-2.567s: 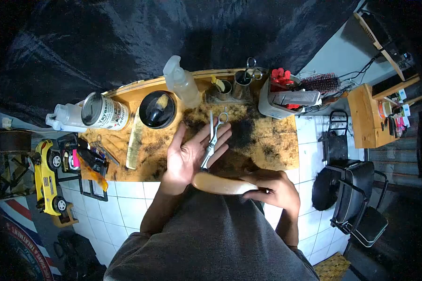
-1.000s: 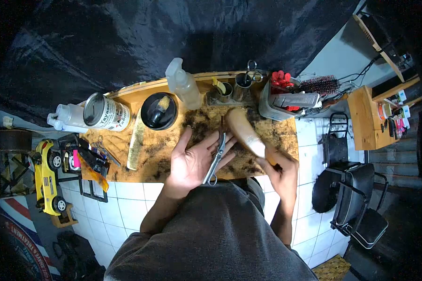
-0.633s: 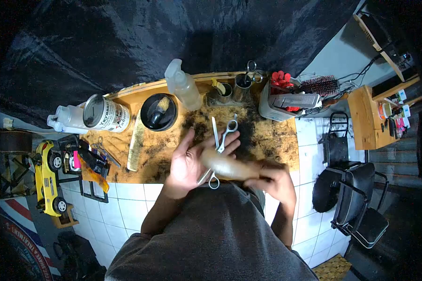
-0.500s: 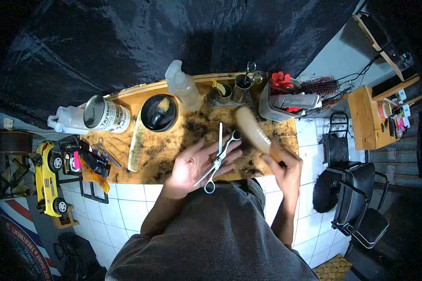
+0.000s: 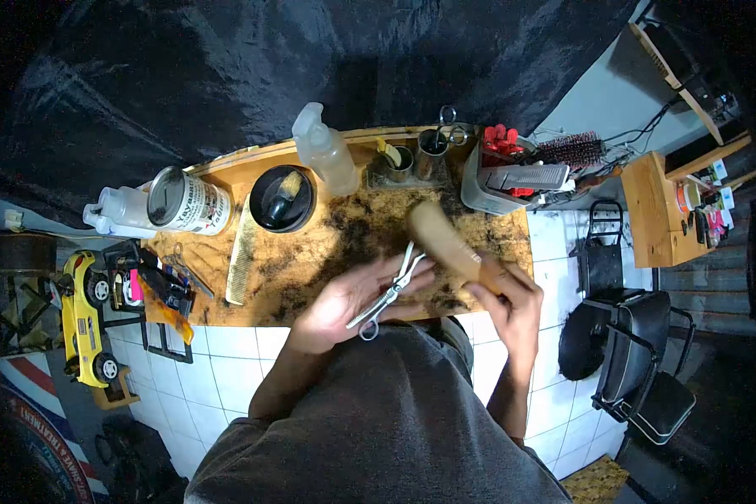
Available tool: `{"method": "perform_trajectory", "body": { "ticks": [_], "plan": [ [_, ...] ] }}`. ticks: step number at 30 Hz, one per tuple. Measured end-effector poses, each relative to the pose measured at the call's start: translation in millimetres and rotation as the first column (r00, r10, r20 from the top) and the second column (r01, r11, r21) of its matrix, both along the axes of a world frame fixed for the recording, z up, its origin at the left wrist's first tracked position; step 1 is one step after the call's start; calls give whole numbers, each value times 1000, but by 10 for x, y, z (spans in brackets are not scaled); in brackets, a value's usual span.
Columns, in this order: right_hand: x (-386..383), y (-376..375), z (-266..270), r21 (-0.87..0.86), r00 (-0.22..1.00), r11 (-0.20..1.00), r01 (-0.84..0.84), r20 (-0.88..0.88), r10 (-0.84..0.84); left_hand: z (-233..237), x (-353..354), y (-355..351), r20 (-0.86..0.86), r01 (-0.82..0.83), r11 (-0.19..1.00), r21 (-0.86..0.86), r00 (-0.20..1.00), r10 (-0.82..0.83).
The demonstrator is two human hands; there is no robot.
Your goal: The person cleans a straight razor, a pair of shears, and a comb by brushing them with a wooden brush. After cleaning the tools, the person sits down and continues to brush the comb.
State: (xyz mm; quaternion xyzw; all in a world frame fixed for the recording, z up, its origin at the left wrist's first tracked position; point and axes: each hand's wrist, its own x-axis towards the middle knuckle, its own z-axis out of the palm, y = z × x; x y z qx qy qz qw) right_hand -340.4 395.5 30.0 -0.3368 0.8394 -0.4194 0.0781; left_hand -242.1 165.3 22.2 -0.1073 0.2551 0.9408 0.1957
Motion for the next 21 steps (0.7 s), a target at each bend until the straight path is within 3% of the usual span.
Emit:
{"method": "perform_trajectory", "body": {
  "ticks": [2,4,6,8,14,16,18,20,21],
  "plan": [
    [13,-57,43,-102,945,941,324,-24,-328,51,20,-43,-39,51,999,19,998,-50],
    [-1,-28,55,-102,946,942,319,-20,-323,115,28,-78,-64,161,939,-305,980,-189],
    [1,-2,2,-189,950,936,298,-36,-310,131,19,-10,-24,123,960,-253,991,-133],
    [43,13,16,-190,950,932,307,12,-311,44,5,27,8,-54,983,-178,998,56],
    [168,42,-23,-241,955,926,292,114,-272,-29,-5,10,-49,-206,926,-316,978,200],
    [175,92,-29,-170,993,985,-13,111,32,-85,22,4,-127,-211,864,-458,977,171],
    [188,16,-13,-154,988,979,-135,51,144,-93,28,7,-158,-221,892,-395,973,171],
    [215,-5,-39,-142,995,989,-46,81,58,-47,32,17,-191,-231,915,-331,966,174],
    [196,-9,8,-80,997,996,31,72,-25,30,38,25,-125,-181,918,-353,981,145]
  ]
}}
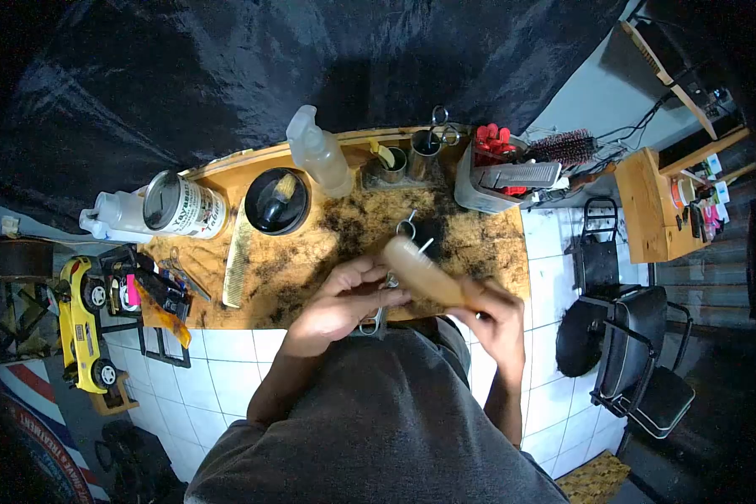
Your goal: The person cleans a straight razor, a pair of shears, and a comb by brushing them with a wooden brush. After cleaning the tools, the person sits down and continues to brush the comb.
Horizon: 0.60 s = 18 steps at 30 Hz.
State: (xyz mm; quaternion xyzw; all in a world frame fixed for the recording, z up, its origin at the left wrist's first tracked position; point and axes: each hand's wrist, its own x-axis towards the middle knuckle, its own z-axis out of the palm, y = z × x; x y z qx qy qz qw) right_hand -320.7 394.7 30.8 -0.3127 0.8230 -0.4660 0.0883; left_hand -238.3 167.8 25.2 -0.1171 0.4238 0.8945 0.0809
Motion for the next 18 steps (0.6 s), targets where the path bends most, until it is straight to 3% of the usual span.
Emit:
{"method": "perform_trajectory", "body": {
  "ticks": [1,3,5,7,9,11,12,13,15,16,17,18],
  "plan": [
    [-25,-3,48,65,997,995,80,-9,-79,39,14,13,72,30,1000,-5,997,-29],
    [-48,-66,66,7,986,988,155,-66,-155,7,34,10,60,68,997,-40,996,-66],
    [-21,-98,124,-66,930,928,367,-10,-368,-16,69,30,36,94,996,9,995,-94],
    [-10,-68,113,-87,928,926,368,-21,-371,-35,96,45,13,103,993,-57,995,-103],
    [27,0,103,-88,987,984,153,-38,-156,-34,143,33,-5,103,987,-127,995,-104],
    [86,41,98,-75,996,996,-55,72,61,-1,196,24,127,139,951,-276,986,-107],
    [118,15,84,-59,995,995,-87,34,89,61,173,63,-61,60,997,-49,996,-62],
    [130,-5,55,-43,993,992,-117,-5,117,63,189,58,-58,55,997,-48,997,-58],
    [117,-49,-23,-103,1000,995,12,4,-12,71,232,44,22,85,986,-146,996,-83],
    [76,-61,16,-56,997,996,62,-31,-64,122,247,65,-26,33,998,-62,999,-34],
    [90,-47,112,148,983,974,172,35,-179,117,273,67,-24,26,998,-64,999,-27],
    [86,-102,121,63,966,964,258,-3,-259,103,300,64,-20,18,1000,-3,1000,-18]
  ]
}}
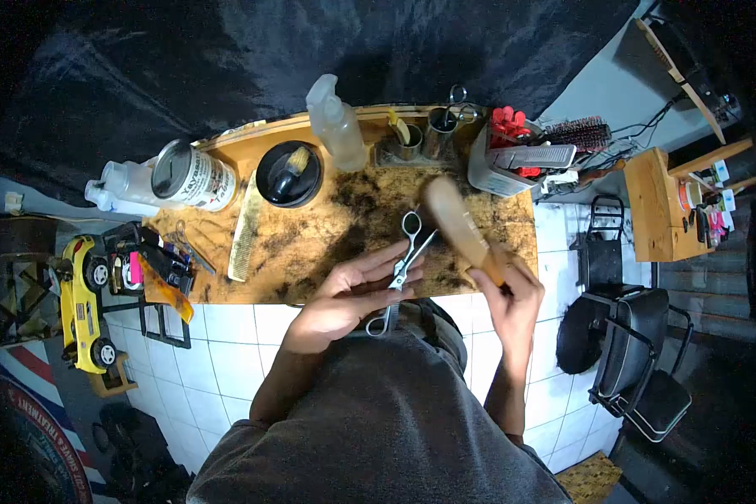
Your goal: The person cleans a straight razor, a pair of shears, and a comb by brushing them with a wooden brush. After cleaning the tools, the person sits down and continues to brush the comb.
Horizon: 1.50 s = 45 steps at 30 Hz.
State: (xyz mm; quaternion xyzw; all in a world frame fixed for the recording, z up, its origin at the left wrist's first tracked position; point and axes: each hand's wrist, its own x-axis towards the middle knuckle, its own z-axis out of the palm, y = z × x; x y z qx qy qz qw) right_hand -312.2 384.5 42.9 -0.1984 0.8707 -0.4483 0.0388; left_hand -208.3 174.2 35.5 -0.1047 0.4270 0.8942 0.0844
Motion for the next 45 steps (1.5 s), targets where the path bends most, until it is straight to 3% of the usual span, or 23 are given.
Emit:
{"method": "perform_trajectory", "body": {
  "ticks": [1,5,6,8,9,11,12,14,17,19,20,22,25,26,29,31,33,34,37,40,41,43,45],
  "plan": [
    [-6,-41,6,-78,995,994,82,-53,-86,-18,24,-4,5,-7,998,61,1000,7],
    [17,10,56,-186,998,981,57,26,-53,-25,98,-60,36,-66,992,112,997,62],
    [45,38,68,-168,993,979,-114,4,116,-56,111,-89,36,-60,992,112,998,56],
    [78,30,46,-155,926,914,-375,-21,377,-156,103,-159,10,-27,993,-118,1000,29],
    [106,2,-9,-174,905,890,-422,-16,426,-133,88,-195,6,-18,993,-114,1000,19],
    [152,-48,-47,-124,928,922,-368,16,373,-43,84,-269,62,109,871,-478,994,-90],
    [169,-88,-22,-89,965,962,-258,31,262,16,64,-224,37,-15,975,-222,999,24],
    [189,-159,40,0,997,998,-67,-23,67,113,70,-307,91,20,989,-150,996,-6],
    [269,-341,186,-133,963,955,265,82,-256,-5,160,-402,81,48,998,-27,996,-46],
    [336,-286,85,-184,967,950,253,47,-249,-26,180,-464,150,-11,999,-41,989,17],
    [407,-250,61,-192,991,973,130,66,-120,-59,215,-517,157,-3,999,-36,987,8],
    [525,-297,129,-188,986,974,-128,84,146,-155,237,-632,84,-1,968,252,996,-21],
    [662,-497,152,-163,936,931,-326,84,342,-286,257,-661,41,113,984,135,992,-120],
    [689,-518,115,-178,949,939,-295,60,310,-303,300,-728,-34,186,979,82,982,-184],
    [714,-533,73,-50,1000,999,-4,26,5,-176,298,-812,-62,294,930,219,956,-288],
    [722,-611,113,-57,974,972,227,-11,-228,-38,222,-872,-141,382,901,207,923,-359],
    [753,-616,113,-91,931,927,364,5,-365,82,231,-863,-43,404,907,117,915,-402],
    [791,-609,121,-92,928,924,372,2,-374,12,239,-860,-118,390,906,162,920,-375],
    [912,-539,171,-146,995,987,70,75,-60,-56,209,-852,-191,371,923,99,918,-348],
    [956,-634,221,-100,978,980,-174,96,184,-139,255,-926,-239,374,920,-115,889,-391],
    [958,-659,221,-104,980,980,-168,94,178,-146,265,-948,-268,343,920,-188,883,-384],
    [947,-705,223,-52,996,996,69,53,-66,-119,239,-1032,-254,460,847,-265,814,-522],
    [888,-753,224,-69,966,980,188,-166,-197,11,309,-1015,-133,433,900,44,896,-424]
  ]
}}
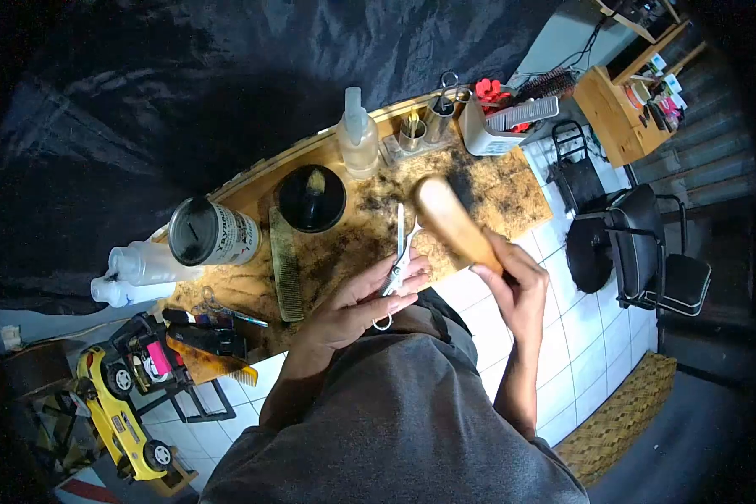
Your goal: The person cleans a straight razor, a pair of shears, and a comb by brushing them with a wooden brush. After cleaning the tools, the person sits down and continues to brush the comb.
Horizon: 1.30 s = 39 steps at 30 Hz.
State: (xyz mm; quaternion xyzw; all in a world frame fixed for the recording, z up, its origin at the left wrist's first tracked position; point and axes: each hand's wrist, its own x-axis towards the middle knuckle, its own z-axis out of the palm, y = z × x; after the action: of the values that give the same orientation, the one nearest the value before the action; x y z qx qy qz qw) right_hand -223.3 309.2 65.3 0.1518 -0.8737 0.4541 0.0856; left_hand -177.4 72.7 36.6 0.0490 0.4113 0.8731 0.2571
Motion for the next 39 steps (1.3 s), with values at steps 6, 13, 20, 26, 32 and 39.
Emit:
{"method": "perform_trajectory", "body": {
  "ticks": [6,13,20,26,32,39],
  "plan": [
    [129,6,63,-9,993,1000,17,115,-16,-64,-4,70,142,-139,973,183,983,113],
    [347,184,78,52,860,899,-436,318,398,-145,-123,43,320,-256,881,399,939,128],
    [293,30,142,-45,962,999,-20,271,32,-50,-99,165,322,-218,904,368,942,96],
    [296,-1,51,-100,885,908,-407,205,419,-12,-152,129,348,-285,800,528,932,101],
    [229,218,25,-177,830,896,-408,337,445,18,-120,82,266,-299,890,344,940,213],
    [36,-99,-190,53,988,997,53,142,-61,-109,72,-38,81,-238,952,194,971,226]
  ]
}}
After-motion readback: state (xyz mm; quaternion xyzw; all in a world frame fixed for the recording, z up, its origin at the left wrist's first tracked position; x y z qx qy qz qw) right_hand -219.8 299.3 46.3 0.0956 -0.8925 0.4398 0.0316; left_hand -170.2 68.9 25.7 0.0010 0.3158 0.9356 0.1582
